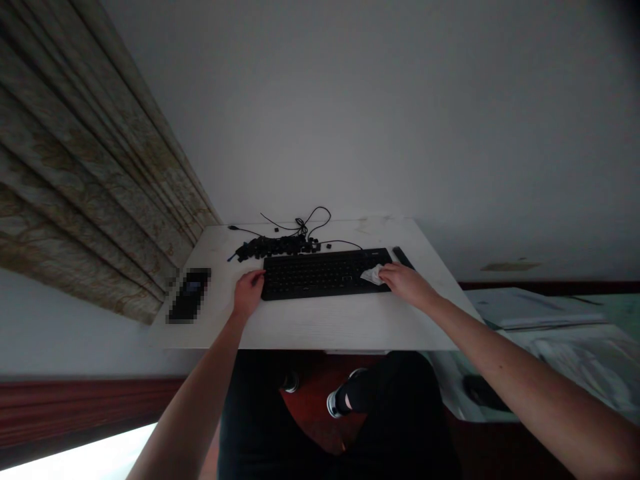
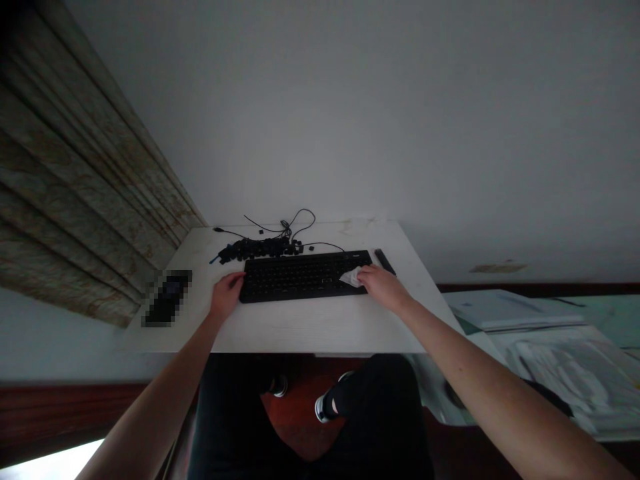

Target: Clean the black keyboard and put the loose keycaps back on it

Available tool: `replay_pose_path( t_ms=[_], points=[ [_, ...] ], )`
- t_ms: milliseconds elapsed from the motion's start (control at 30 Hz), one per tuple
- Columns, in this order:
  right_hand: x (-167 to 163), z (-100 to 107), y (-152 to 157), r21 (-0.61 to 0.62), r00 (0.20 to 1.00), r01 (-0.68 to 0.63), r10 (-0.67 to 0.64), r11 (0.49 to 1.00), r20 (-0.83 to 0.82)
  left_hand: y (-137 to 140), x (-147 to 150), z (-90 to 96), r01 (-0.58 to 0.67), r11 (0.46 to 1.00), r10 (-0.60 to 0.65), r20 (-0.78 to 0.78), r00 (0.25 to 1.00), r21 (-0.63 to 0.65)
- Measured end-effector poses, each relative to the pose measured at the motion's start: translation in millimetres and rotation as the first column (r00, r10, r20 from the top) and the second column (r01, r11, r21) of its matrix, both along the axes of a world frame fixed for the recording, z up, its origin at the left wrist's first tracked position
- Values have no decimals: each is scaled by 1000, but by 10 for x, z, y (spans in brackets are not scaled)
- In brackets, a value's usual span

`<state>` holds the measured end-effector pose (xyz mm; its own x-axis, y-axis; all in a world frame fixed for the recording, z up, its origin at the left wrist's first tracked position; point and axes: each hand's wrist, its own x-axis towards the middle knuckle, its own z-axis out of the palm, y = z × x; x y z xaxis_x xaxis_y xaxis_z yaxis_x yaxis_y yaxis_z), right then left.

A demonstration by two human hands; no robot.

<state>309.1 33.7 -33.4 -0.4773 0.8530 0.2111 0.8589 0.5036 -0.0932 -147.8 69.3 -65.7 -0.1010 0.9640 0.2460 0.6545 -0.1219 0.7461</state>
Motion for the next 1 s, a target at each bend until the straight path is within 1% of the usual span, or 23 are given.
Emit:
replay_pose_path(
  t_ms=[133, 233, 367, 433, 600, 767, 867, 933, 1000],
  points=[
    [263, 27, -71, 1, 999, 16, -16, 1000, 47, -5, 4, 5, 0, 1000, 0, -5, 1000, 4],
    [308, 61, -94, -16, 996, 73, -72, 997, 61, -9, 8, 16, 2, 1000, -2, -6, 1000, 4],
    [134, 64, -92, -31, 969, 246, -245, 969, 39, -12, 17, 36, 1, 1000, -1, -7, 1000, 3],
    [1, 47, -95, -38, 957, 288, -286, 957, 39, -12, 22, 44, 2, 1000, -2, -10, 1000, 5],
    [-209, 10, -122, -27, 941, 338, -338, 941, -2, -14, 25, 54, 3, 1000, -4, -21, 1000, -10],
    [-209, -33, -93, -39, 919, 391, -392, 920, -47, -18, 20, 53, 1, 1000, -1, -25, 1000, -8],
    [-201, -59, -44, -44, 905, 410, -412, 911, -106, -17, 20, 54, 1, 1000, -1, -27, 1000, -11],
    [-232, -72, -23, -40, 900, 403, -404, 914, -162, -17, 22, 58, -2, 1000, 2, -27, 1000, -13],
    [-312, -84, -22, -34, 908, 357, -355, 933, -224, -18, 25, 65, -2, 1000, 2, -25, 1000, -12]
  ],
)
